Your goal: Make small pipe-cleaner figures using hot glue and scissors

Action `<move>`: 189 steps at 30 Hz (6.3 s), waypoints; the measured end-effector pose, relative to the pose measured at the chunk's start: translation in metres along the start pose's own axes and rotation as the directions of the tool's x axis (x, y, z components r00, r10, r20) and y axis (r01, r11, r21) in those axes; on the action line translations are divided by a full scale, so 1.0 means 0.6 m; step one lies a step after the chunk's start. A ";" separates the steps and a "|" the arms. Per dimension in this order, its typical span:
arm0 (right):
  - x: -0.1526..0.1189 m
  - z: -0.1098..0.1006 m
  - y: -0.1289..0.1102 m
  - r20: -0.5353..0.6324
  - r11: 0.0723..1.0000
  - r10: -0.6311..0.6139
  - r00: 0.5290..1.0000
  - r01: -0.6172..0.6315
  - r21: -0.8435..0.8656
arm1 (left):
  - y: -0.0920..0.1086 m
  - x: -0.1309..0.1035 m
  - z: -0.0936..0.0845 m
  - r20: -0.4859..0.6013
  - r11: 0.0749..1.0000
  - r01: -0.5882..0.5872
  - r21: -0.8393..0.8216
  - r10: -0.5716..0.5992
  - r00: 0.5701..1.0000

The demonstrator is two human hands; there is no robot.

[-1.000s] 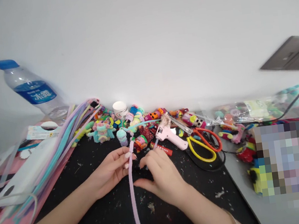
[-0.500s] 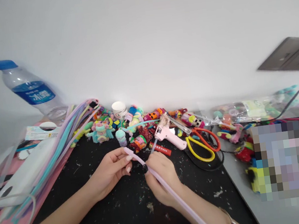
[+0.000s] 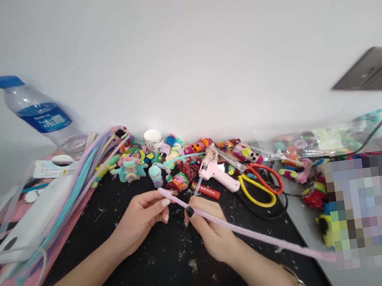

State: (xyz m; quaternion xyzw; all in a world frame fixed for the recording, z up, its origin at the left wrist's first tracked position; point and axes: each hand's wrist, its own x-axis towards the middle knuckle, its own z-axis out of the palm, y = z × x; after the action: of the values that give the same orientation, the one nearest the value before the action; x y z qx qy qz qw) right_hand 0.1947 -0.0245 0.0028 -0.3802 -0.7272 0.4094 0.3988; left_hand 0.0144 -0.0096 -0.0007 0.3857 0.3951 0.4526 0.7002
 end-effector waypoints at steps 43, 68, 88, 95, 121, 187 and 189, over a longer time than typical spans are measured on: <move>0.005 0.005 0.014 0.088 0.881 0.226 0.970 -0.242 0.406 | 0.010 0.001 -0.005 -0.104 0.920 -0.167 0.355 0.216 0.971; 0.001 -0.002 0.023 -0.002 0.930 0.263 0.965 -0.253 0.267 | 0.009 -0.003 -0.001 0.115 0.948 -0.094 0.305 0.062 0.991; 0.004 0.002 0.018 0.027 0.889 0.300 0.953 -0.290 0.353 | 0.007 -0.005 -0.002 0.021 0.937 -0.101 0.335 0.100 0.995; 0.003 0.003 0.019 0.040 0.881 0.308 0.951 -0.301 0.366 | 0.011 -0.006 -0.001 0.011 0.897 -0.151 0.416 0.161 0.987; 0.004 0.004 0.028 0.068 0.802 0.322 0.944 -0.310 0.511 | 0.016 -0.009 0.000 0.054 0.811 -0.229 0.539 0.238 0.970; 0.007 0.002 0.020 0.079 0.733 0.313 0.946 -0.294 0.614 | 0.008 -0.006 -0.005 0.354 0.962 0.138 0.237 -0.217 0.909; 0.007 0.003 0.019 0.081 0.763 0.317 0.945 -0.305 0.570 | 0.008 -0.007 -0.004 0.368 0.958 0.161 0.236 -0.242 0.898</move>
State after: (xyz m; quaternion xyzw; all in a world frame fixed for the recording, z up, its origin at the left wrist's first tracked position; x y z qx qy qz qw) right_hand 0.1941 -0.0172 -0.0073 -0.3611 -0.4921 0.6661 0.4285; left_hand 0.0095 -0.0120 0.0036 0.4937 0.3279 0.2487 0.7661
